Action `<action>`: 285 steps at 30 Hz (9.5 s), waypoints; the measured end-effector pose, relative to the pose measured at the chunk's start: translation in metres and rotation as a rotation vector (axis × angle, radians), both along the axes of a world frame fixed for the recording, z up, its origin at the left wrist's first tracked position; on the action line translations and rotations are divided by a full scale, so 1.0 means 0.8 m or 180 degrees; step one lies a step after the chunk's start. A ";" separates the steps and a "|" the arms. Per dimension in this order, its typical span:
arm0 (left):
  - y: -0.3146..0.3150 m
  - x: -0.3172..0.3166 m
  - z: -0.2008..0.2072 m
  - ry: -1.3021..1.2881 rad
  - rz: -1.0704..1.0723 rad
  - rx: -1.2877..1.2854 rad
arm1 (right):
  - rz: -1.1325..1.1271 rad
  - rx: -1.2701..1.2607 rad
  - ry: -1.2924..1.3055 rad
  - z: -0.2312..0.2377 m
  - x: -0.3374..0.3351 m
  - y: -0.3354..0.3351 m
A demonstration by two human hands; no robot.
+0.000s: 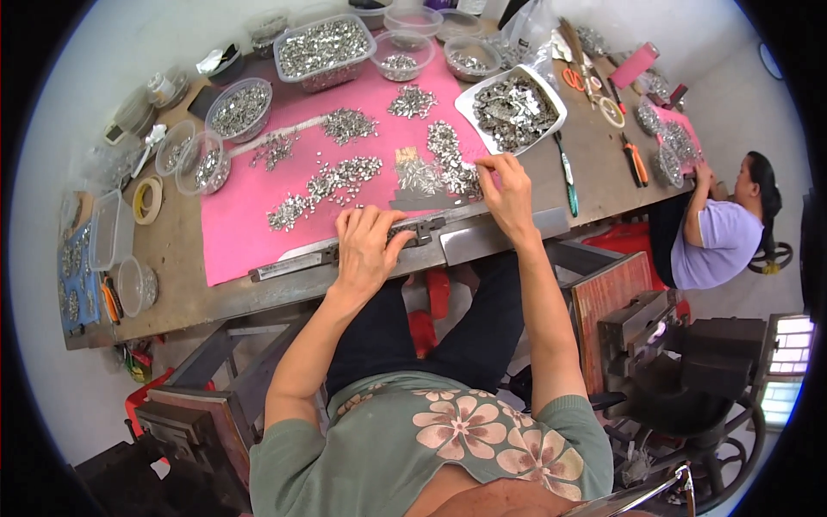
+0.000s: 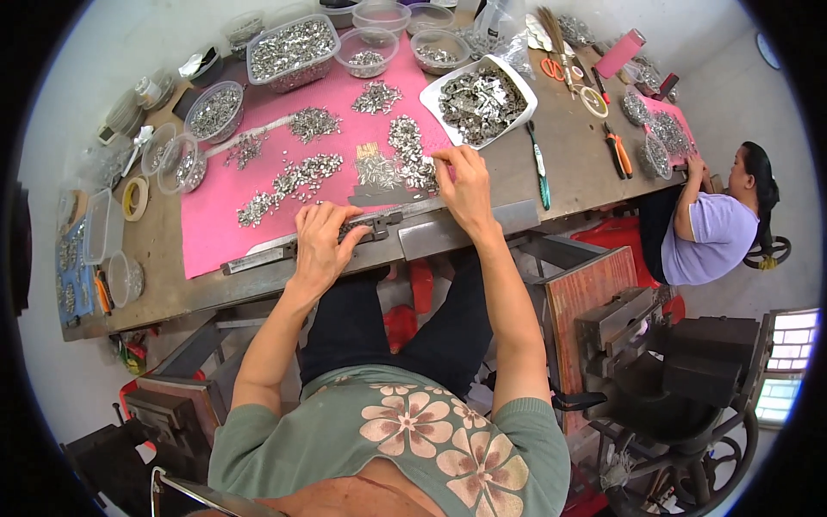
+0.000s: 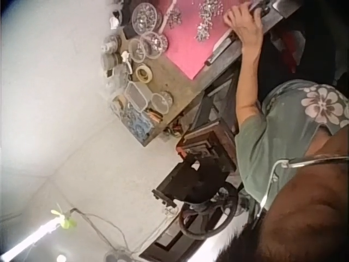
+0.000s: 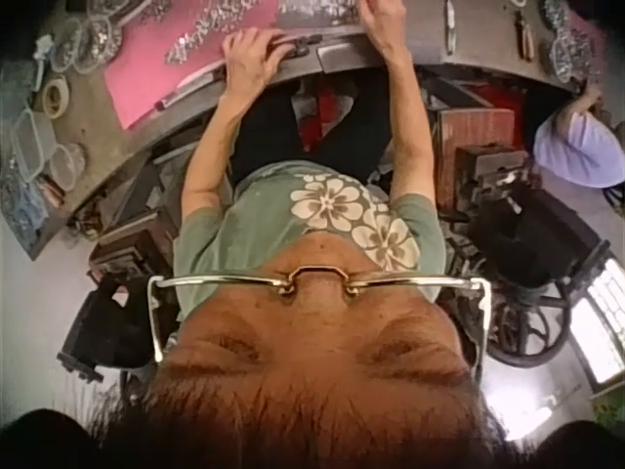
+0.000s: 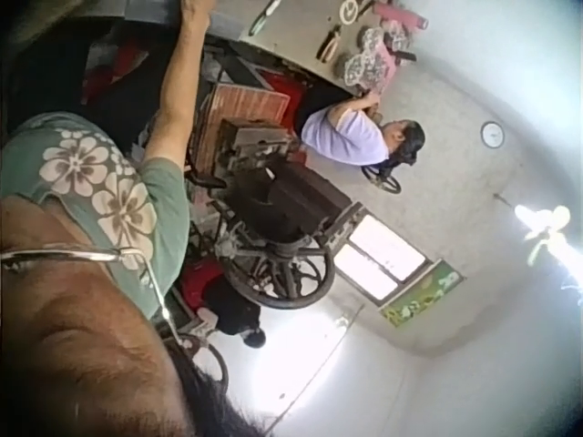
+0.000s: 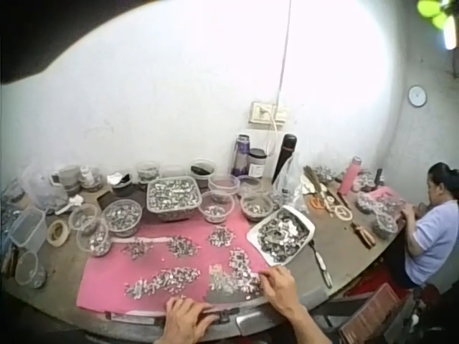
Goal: The person sorts small decorative metal components by hand, placing them into an alignment jig on a workbench.
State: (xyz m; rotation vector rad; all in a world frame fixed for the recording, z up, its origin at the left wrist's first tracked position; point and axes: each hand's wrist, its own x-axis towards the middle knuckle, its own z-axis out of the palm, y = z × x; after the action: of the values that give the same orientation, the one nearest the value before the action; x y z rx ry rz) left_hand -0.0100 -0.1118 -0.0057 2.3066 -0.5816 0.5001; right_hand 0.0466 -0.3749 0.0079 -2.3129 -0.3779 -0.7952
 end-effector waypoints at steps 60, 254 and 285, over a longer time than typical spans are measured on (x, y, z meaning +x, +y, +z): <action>0.018 -0.016 -0.005 -0.0502 0.0614 0.0195 | 0.0070 0.0227 0.0147 -0.014 -0.055 0.028; 0.084 -0.025 0.001 -0.0270 0.0093 -0.0051 | 0.1765 -0.0568 0.0290 -0.002 -0.051 0.169; 0.110 0.111 0.028 0.0110 0.0435 0.0220 | 0.1256 -0.0918 -0.0070 -0.025 0.009 0.242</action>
State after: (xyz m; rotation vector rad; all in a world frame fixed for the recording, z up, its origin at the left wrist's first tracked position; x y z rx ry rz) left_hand 0.0786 -0.0239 0.0164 2.4271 -0.4327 0.5104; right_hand 0.0541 -0.1814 -0.0117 -2.3754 -0.9792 -0.5984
